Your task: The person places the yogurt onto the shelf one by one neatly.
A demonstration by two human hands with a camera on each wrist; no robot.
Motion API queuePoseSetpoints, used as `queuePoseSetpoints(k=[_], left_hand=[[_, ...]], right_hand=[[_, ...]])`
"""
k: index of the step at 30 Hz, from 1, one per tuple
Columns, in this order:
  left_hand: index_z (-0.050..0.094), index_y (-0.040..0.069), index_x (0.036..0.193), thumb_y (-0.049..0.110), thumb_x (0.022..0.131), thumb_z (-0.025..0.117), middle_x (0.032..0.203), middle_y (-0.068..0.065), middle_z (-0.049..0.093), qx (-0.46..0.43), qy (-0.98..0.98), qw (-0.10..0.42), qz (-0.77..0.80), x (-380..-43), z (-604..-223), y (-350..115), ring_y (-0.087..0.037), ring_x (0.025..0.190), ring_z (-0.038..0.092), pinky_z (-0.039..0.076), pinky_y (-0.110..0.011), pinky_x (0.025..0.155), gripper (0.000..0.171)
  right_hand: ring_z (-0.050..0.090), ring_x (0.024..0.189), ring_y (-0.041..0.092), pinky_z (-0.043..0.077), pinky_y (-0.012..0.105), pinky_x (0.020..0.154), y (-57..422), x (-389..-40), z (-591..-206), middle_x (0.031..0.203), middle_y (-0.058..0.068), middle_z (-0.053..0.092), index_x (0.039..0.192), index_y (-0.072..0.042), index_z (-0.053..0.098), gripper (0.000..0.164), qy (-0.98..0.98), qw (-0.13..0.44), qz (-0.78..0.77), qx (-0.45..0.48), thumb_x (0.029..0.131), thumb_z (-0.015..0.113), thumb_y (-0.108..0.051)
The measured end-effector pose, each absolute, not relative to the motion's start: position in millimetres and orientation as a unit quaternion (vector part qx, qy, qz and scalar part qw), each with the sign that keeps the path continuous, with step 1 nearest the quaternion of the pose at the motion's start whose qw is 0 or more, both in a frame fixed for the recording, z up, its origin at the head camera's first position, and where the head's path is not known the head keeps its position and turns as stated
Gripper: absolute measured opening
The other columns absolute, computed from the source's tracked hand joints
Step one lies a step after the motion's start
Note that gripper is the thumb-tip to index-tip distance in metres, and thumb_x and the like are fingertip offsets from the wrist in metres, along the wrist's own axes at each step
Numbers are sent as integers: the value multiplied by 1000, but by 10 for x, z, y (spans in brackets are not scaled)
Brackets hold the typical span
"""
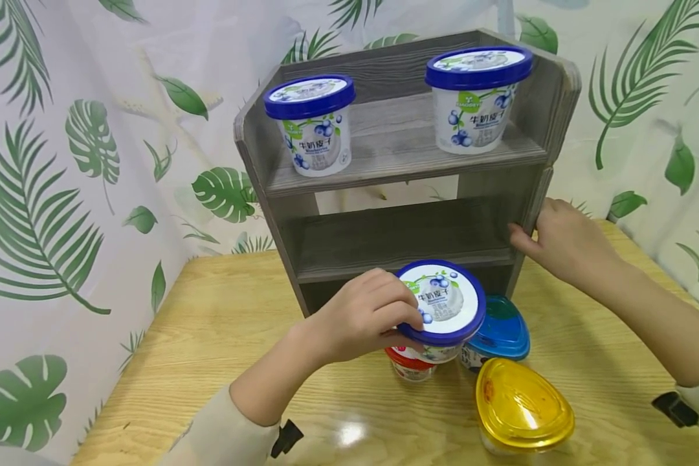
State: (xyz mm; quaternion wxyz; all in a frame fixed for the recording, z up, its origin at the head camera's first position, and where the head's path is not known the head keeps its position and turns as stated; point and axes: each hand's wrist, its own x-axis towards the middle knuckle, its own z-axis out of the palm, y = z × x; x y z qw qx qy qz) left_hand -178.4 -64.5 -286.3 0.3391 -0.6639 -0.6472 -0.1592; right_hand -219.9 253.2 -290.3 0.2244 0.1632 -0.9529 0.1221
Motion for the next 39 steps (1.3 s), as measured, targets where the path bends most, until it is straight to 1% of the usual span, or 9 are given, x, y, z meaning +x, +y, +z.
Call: queuePoseSetpoints(k=[11, 16, 22, 26, 35, 39], left_hand=[[61, 9, 90, 31, 77, 77, 91, -1, 63, -660, -659, 323, -160, -1859, -2778, -588, -14, 90, 57, 45, -22, 86, 29], [61, 8, 90, 30, 76, 78, 91, -2, 63, -654, -658, 327, -179, -1935, -2740, -564, -15, 90, 56, 46, -23, 86, 31], [61, 6, 90, 25, 76, 79, 92, -4, 62, -640, -665, 330, -199, -2037, -2700, -541, -17, 89, 56, 46, -24, 84, 29], [61, 6, 89, 25, 76, 79, 92, -4, 62, -634, -667, 332, -209, -2106, -2685, -522, -17, 89, 56, 46, -25, 85, 30], [61, 6, 89, 27, 75, 79, 92, -4, 62, -625, -672, 337, -212, -2212, -2639, -499, -18, 90, 56, 45, -26, 87, 31], [61, 6, 89, 27, 76, 78, 92, -4, 62, -628, -672, 333, -209, -2231, -2622, -477, -18, 90, 56, 45, -26, 88, 31]], right_hand=[[54, 69, 31, 49, 51, 64, 2537, -2195, -2906, 77, 16, 56, 100, 3, 54, 28, -956, 215, 124, 159, 90, 57, -23], [54, 70, 31, 50, 51, 65, 2539, -2194, -2909, 78, 17, 57, 102, 3, 53, 29, -956, 215, 123, 159, 90, 57, -23], [53, 69, 30, 50, 49, 62, 2542, -2203, -2916, 77, 16, 56, 101, 3, 54, 30, -958, 209, 125, 152, 91, 56, -25], [53, 70, 30, 51, 48, 62, 2537, -2201, -2918, 79, 17, 57, 103, 3, 54, 31, -960, 203, 127, 148, 91, 56, -25], [55, 75, 34, 51, 53, 68, 2537, -2210, -2922, 87, 22, 60, 108, 4, 53, 32, -957, 214, 124, 154, 90, 56, -23], [55, 74, 34, 51, 53, 68, 2540, -2207, -2926, 87, 23, 60, 107, 4, 53, 32, -957, 213, 123, 152, 90, 56, -23]])
